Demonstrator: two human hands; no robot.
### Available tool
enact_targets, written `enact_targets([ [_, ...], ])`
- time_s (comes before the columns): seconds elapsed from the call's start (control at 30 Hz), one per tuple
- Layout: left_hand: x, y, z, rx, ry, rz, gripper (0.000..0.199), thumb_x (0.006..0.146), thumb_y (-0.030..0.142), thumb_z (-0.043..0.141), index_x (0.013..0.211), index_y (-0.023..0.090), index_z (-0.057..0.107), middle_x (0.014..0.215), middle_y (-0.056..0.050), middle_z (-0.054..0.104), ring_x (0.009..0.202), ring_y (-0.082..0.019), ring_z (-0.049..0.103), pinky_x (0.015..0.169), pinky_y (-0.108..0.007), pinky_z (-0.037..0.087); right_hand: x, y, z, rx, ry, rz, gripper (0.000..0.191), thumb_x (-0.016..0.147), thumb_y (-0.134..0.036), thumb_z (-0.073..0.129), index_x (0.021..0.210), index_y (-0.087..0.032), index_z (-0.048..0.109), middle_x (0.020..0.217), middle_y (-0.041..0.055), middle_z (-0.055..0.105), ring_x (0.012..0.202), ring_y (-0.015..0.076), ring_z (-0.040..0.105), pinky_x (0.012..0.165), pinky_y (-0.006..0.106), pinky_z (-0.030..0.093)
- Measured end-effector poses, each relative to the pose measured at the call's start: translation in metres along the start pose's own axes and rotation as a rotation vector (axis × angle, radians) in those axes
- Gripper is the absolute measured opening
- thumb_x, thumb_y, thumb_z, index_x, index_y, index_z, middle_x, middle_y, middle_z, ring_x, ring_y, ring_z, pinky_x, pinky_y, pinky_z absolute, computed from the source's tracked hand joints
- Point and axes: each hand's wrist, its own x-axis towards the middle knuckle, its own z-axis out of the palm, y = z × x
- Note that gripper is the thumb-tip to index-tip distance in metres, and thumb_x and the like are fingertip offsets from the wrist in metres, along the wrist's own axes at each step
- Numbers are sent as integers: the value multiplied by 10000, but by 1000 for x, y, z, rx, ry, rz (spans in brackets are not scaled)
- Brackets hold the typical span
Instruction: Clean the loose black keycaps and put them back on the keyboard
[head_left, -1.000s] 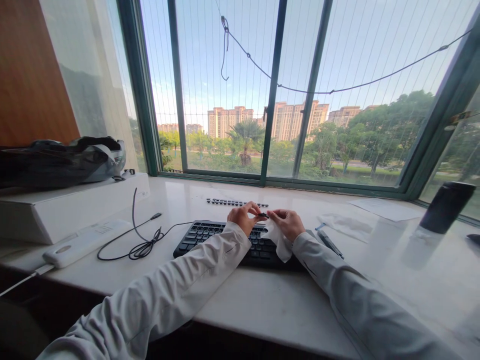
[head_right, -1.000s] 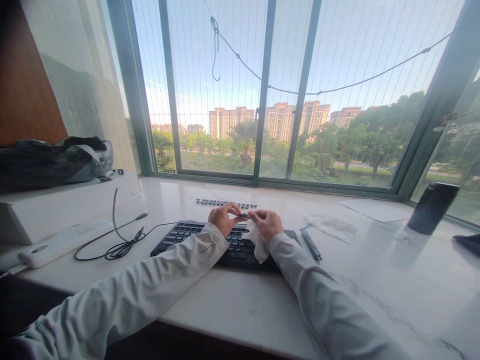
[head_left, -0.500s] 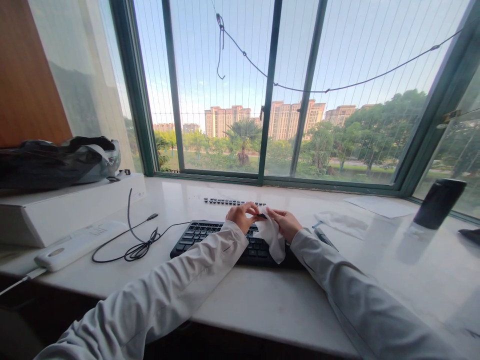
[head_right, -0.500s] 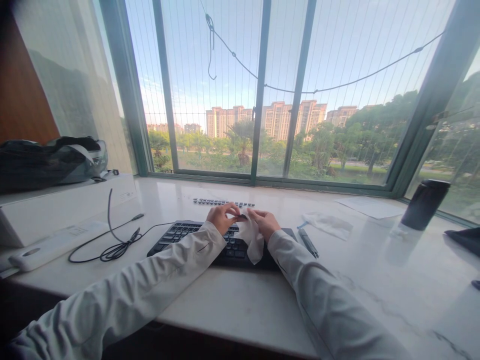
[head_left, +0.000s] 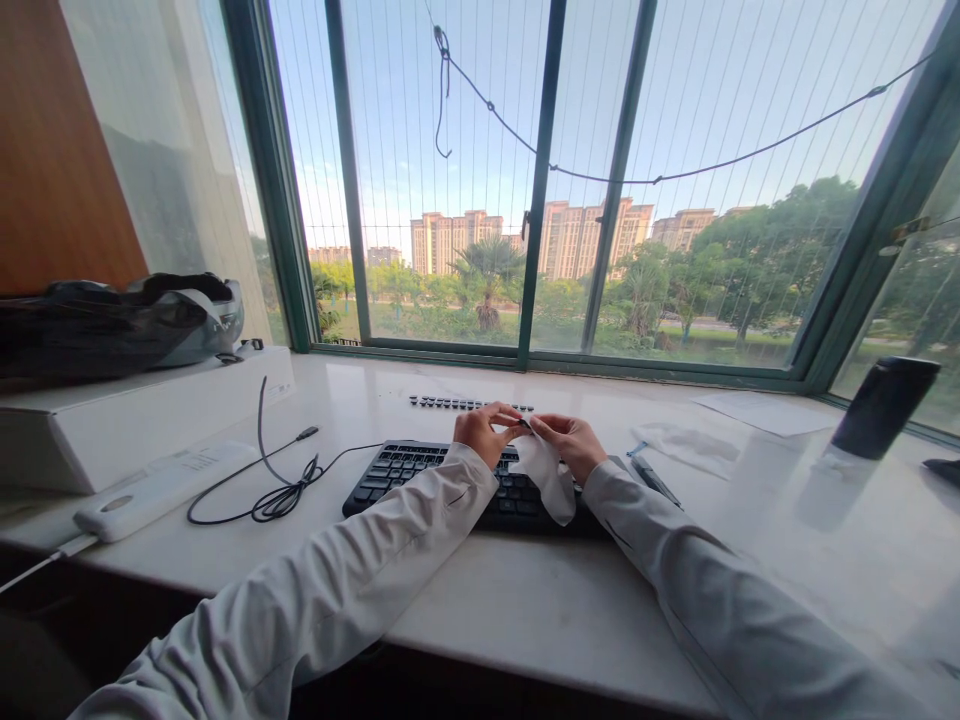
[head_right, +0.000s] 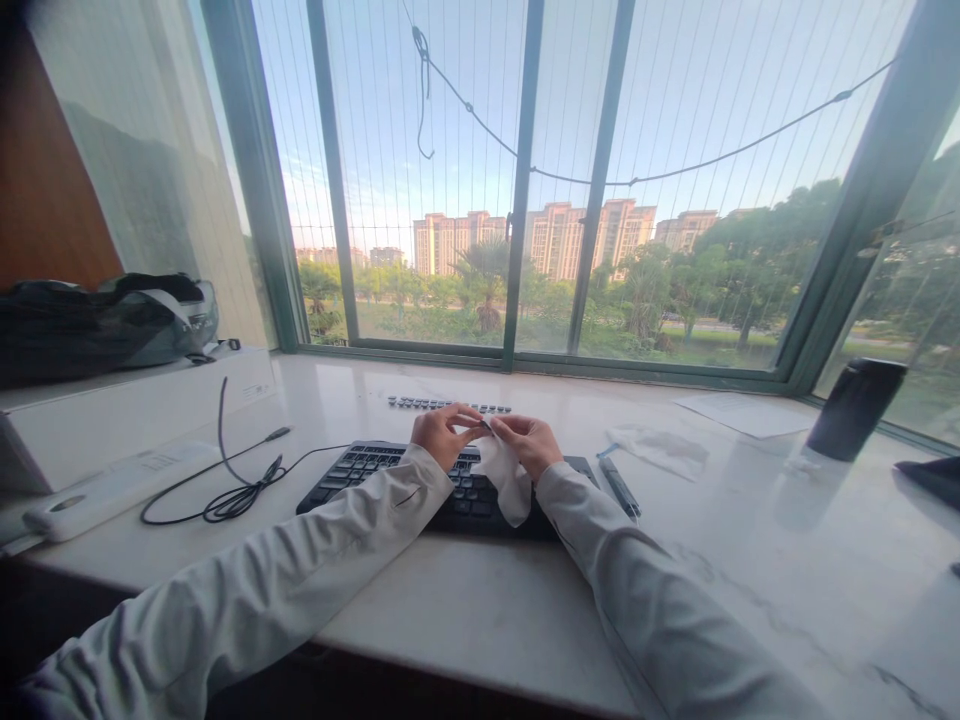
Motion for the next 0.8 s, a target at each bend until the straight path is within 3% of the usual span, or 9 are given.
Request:
enact_targets([
  [0.2, -1, 7, -2, 13, 6, -45, 347, 633, 425, 746, 906, 219, 694, 808, -12, 734, 592, -130, 636, 568, -237, 470, 1, 6, 0, 7, 23, 13, 449, 575, -489, 753, 869, -154, 705, 801, 64, 714, 711, 177, 644, 662, 286, 499],
  [0.43, -1, 12, -3, 58, -6, 7, 216, 680, 309, 711, 874, 215, 722, 849, 0, 729, 612, -117, 633, 584, -221, 482, -2, 2, 3, 57, 30, 132, 507, 538, -484, 778, 915, -154, 698, 700, 57, 696, 572, 157, 609, 535, 277, 482],
  [0.63, -2, 9, -2, 147, -37, 47, 186, 705, 289, 692, 882, 263, 743, 715, 28, 717, 660, -136, 647, 665, -229, 502, -3, 1, 2, 79, 35, 155, 503, 507, -409, 807, 926, -155, 695, 663, 39, 683, 558, 141, 590, 529, 264, 459],
  [0.8, -2, 3, 0, 194, -80, 84, 220, 712, 284, 687, 930, 281, 720, 829, 39, 728, 682, -132, 651, 700, -229, 500, -2, 0, 1, 74, 20, 189, 431, 523, -359, 794, 888, -157, 686, 645, 26, 668, 520, 124, 560, 489, 246, 420],
])
